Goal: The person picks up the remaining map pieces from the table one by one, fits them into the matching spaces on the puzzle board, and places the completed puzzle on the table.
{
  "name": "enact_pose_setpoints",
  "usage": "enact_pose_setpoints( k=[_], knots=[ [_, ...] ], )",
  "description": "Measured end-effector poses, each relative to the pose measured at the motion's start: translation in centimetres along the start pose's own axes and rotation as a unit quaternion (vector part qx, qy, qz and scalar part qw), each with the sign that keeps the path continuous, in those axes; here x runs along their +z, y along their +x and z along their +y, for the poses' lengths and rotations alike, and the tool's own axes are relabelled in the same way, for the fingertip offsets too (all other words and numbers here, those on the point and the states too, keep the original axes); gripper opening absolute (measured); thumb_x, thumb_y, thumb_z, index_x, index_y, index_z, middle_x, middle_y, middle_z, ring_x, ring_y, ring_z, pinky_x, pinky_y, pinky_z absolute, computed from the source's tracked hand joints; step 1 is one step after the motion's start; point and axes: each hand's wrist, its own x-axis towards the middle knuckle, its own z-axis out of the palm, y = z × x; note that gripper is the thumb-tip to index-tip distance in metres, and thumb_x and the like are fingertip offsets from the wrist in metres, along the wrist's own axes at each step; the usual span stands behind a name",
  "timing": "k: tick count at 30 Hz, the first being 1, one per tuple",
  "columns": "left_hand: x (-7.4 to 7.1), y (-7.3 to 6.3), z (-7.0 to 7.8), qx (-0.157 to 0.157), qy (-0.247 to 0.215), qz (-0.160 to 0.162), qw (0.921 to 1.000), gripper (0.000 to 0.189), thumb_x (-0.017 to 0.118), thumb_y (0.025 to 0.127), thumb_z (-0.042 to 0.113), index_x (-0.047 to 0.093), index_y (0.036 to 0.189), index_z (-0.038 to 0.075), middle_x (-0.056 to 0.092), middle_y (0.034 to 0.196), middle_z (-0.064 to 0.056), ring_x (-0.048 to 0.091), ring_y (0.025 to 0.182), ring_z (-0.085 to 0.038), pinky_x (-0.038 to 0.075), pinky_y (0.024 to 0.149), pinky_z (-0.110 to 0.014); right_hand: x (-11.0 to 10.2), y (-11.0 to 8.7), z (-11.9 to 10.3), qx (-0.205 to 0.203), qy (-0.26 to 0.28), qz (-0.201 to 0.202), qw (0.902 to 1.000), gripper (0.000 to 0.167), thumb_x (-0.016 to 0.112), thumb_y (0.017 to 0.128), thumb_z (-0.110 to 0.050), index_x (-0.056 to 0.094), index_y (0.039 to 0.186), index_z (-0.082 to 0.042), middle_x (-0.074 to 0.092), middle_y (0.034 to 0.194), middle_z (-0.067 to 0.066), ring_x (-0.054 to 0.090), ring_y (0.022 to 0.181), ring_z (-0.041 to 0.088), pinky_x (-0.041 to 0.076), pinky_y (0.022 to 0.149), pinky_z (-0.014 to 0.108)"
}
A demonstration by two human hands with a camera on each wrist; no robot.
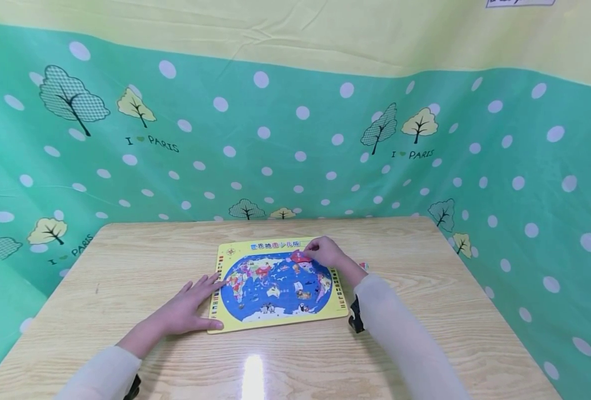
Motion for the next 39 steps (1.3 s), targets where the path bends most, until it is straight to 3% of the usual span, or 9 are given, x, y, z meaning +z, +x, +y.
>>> enact_pose_setpoints(
  k=[31, 39],
  knots=[
    [0.08, -0.10, 0.15, 0.003, 0.002, 0.007, 1.0000, 0.099, 0.063, 0.068, 0.070, 0.037, 0.144, 0.012, 0.027, 0.153, -0.018, 0.022, 0.139, -0.044, 0.012, 0.110, -0.066, 0.67, -0.09, 0.45, -0.009, -0.013, 0.019, 0.9997, 0.015, 0.061, 0.091, -0.023, 0.070, 0.094, -0.012, 0.064, 0.090, 0.003, 0.057, 0.080, 0.014, 0.050, 0.073, 0.027],
    [0.16, -0.07, 0.09, 0.002, 0.000, 0.008, 1.0000, 0.099, 0.063, 0.068, 0.070, 0.037, 0.144, 0.013, 0.027, 0.153, -0.017, 0.021, 0.140, -0.044, 0.012, 0.111, -0.065, 0.88, 0.04, 0.32, -0.016, -0.019, 0.018, 0.9995, 0.015, 0.064, 0.089, -0.027, 0.070, 0.096, -0.016, 0.060, 0.084, 0.001, 0.052, 0.073, 0.014, 0.043, 0.062, 0.023]
  ],
)
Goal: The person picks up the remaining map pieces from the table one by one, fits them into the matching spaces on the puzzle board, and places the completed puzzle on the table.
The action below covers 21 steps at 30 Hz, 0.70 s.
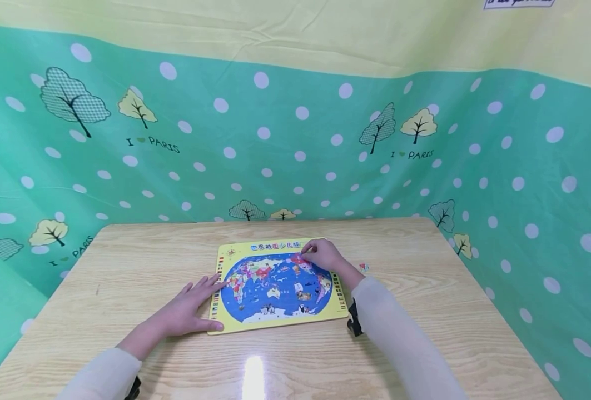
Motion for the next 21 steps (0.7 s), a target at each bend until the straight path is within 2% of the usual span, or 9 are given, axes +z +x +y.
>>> enact_pose_setpoints(
  k=[7, 21],
  knots=[
    [0.10, 0.03, -0.16, 0.000, -0.001, -0.002, 1.0000, 0.099, 0.063, 0.068, 0.070, 0.037, 0.144, 0.014, 0.026, 0.153, -0.016, 0.021, 0.140, -0.043, 0.011, 0.111, -0.065, 0.03, -0.24, -0.41, -0.012, -0.002, -0.009, 0.9999, 0.016, 0.065, 0.088, -0.026, 0.071, 0.099, -0.016, 0.059, 0.080, 0.002, 0.050, 0.066, 0.014, 0.041, 0.057, 0.023],
    [0.03, -0.05, -0.02, -0.001, -0.002, -0.001, 1.0000, 0.099, 0.063, 0.068, 0.070, 0.037, 0.144, 0.013, 0.026, 0.153, -0.017, 0.021, 0.140, -0.044, 0.011, 0.111, -0.065, 0.13, -0.32, -0.55, -0.011, -0.006, -0.022, 0.9997, 0.016, 0.063, 0.089, -0.024, 0.070, 0.100, -0.015, 0.061, 0.083, 0.001, 0.052, 0.066, 0.013, 0.043, 0.056, 0.023]
  ],
)
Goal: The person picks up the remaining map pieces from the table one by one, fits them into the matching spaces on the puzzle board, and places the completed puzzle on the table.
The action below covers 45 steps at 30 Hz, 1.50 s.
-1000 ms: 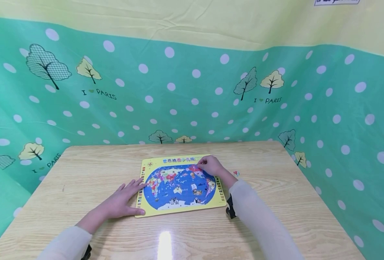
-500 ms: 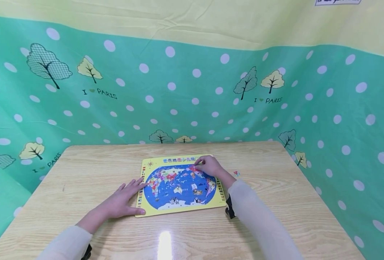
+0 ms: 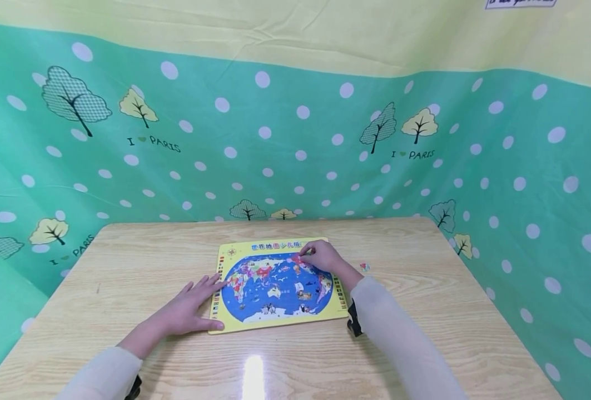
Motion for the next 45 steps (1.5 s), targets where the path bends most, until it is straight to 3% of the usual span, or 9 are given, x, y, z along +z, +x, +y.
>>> enact_pose_setpoints(
  k=[14, 26, 45],
  knots=[
    [-0.1, 0.0, -0.1, -0.002, 0.000, -0.002, 1.0000, 0.099, 0.064, 0.067, 0.070, 0.037, 0.144, 0.014, 0.026, 0.153, -0.017, 0.021, 0.140, -0.044, 0.011, 0.111, -0.065, -0.5, -0.2, -0.4, -0.006, 0.000, 0.009, 0.9999, 0.017, 0.063, 0.090, -0.027, 0.070, 0.098, -0.014, 0.061, 0.080, 0.001, 0.053, 0.067, 0.013, 0.044, 0.058, 0.023],
    [-0.1, -0.2, 0.0, -0.004, -0.007, 0.001, 1.0000, 0.098, 0.065, 0.068, 0.069, 0.037, 0.144, 0.015, 0.026, 0.153, -0.018, 0.020, 0.140, -0.044, 0.011, 0.110, -0.066, -1.9, -0.5, 0.2, 0.001, -0.014, 0.016, 0.9998, 0.020, 0.062, 0.090, -0.027, 0.069, 0.103, -0.014, 0.060, 0.090, 0.002, 0.052, 0.079, 0.015, 0.044, 0.065, 0.024],
    [-0.1, -0.1, 0.2, 0.000, -0.021, 0.001, 0.9998, 0.097, 0.067, 0.068, 0.066, 0.037, 0.144, 0.013, 0.026, 0.153, -0.018, 0.020, 0.140, -0.045, 0.009, 0.110, -0.067, -4.4, -2.6, 1.9, 0.010, -0.013, 0.027, 0.9995, 0.019, 0.063, 0.089, -0.023, 0.068, 0.102, -0.011, 0.060, 0.090, 0.004, 0.054, 0.080, 0.016, 0.046, 0.063, 0.025]
  ],
)
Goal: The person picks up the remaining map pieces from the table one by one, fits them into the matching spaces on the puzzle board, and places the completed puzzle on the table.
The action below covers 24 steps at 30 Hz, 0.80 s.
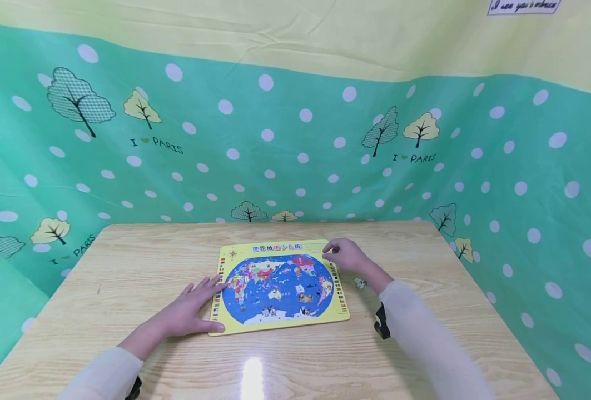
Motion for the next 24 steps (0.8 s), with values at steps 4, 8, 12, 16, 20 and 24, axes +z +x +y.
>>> enact_pose_setpoints(
  k=[4, 8, 12, 16, 20, 24],
  knots=[
    [0.1, 0.0, -0.1, -0.001, 0.001, -0.002, 1.0000, 0.097, 0.066, 0.068, 0.066, 0.037, 0.144, 0.014, 0.026, 0.153, -0.018, 0.019, 0.140, -0.045, 0.009, 0.110, -0.067, -0.5, -0.4, 0.7, -0.002, 0.004, 0.000, 1.0000, 0.018, 0.063, 0.089, -0.023, 0.068, 0.102, -0.011, 0.060, 0.091, 0.004, 0.053, 0.081, 0.016, 0.046, 0.064, 0.025],
    [0.1, 0.0, -0.1, -0.001, -0.001, -0.004, 1.0000, 0.097, 0.066, 0.068, 0.066, 0.036, 0.145, 0.014, 0.025, 0.153, -0.018, 0.019, 0.140, -0.045, 0.008, 0.110, -0.067, -1.1, -1.0, 1.1, -0.003, -0.006, -0.002, 1.0000, 0.018, 0.062, 0.090, -0.022, 0.068, 0.102, -0.010, 0.059, 0.090, 0.005, 0.052, 0.083, 0.017, 0.045, 0.067, 0.026],
    [0.0, 0.0, 0.0, -0.001, 0.002, -0.005, 1.0000, 0.097, 0.066, 0.069, 0.066, 0.036, 0.145, 0.014, 0.025, 0.153, -0.018, 0.019, 0.140, -0.045, 0.008, 0.110, -0.067, -1.5, -1.5, 1.7, 0.005, -0.014, 0.001, 0.9999, 0.020, 0.062, 0.090, -0.023, 0.067, 0.103, -0.010, 0.059, 0.091, 0.005, 0.052, 0.084, 0.017, 0.045, 0.069, 0.026],
    [-0.1, 0.0, 0.1, 0.001, 0.006, -0.004, 1.0000, 0.097, 0.066, 0.069, 0.066, 0.036, 0.145, 0.013, 0.026, 0.153, -0.019, 0.020, 0.140, -0.045, 0.009, 0.110, -0.067, -1.9, -1.9, 2.4, 0.010, -0.016, 0.003, 0.9998, 0.021, 0.062, 0.090, -0.023, 0.067, 0.104, -0.009, 0.059, 0.089, 0.006, 0.053, 0.083, 0.018, 0.045, 0.067, 0.027],
    [-0.2, -0.1, 0.3, 0.003, 0.015, -0.003, 0.9999, 0.097, 0.065, 0.069, 0.067, 0.037, 0.144, 0.012, 0.027, 0.152, -0.020, 0.021, 0.139, -0.045, 0.011, 0.110, -0.067, -2.1, -2.2, 3.2, 0.010, -0.019, 0.001, 0.9998, 0.022, 0.063, 0.089, -0.023, 0.067, 0.104, -0.009, 0.058, 0.087, 0.005, 0.052, 0.080, 0.017, 0.045, 0.066, 0.025],
    [-0.3, -0.1, 0.2, 0.004, 0.039, -0.006, 0.9992, 0.097, 0.062, 0.070, 0.070, 0.037, 0.144, 0.013, 0.027, 0.153, -0.018, 0.023, 0.139, -0.044, 0.014, 0.110, -0.067, -2.5, -2.6, 3.8, 0.010, -0.026, -0.001, 0.9996, 0.022, 0.063, 0.088, -0.022, 0.067, 0.104, -0.007, 0.057, 0.084, 0.005, 0.050, 0.076, 0.016, 0.044, 0.063, 0.025]
  ],
)
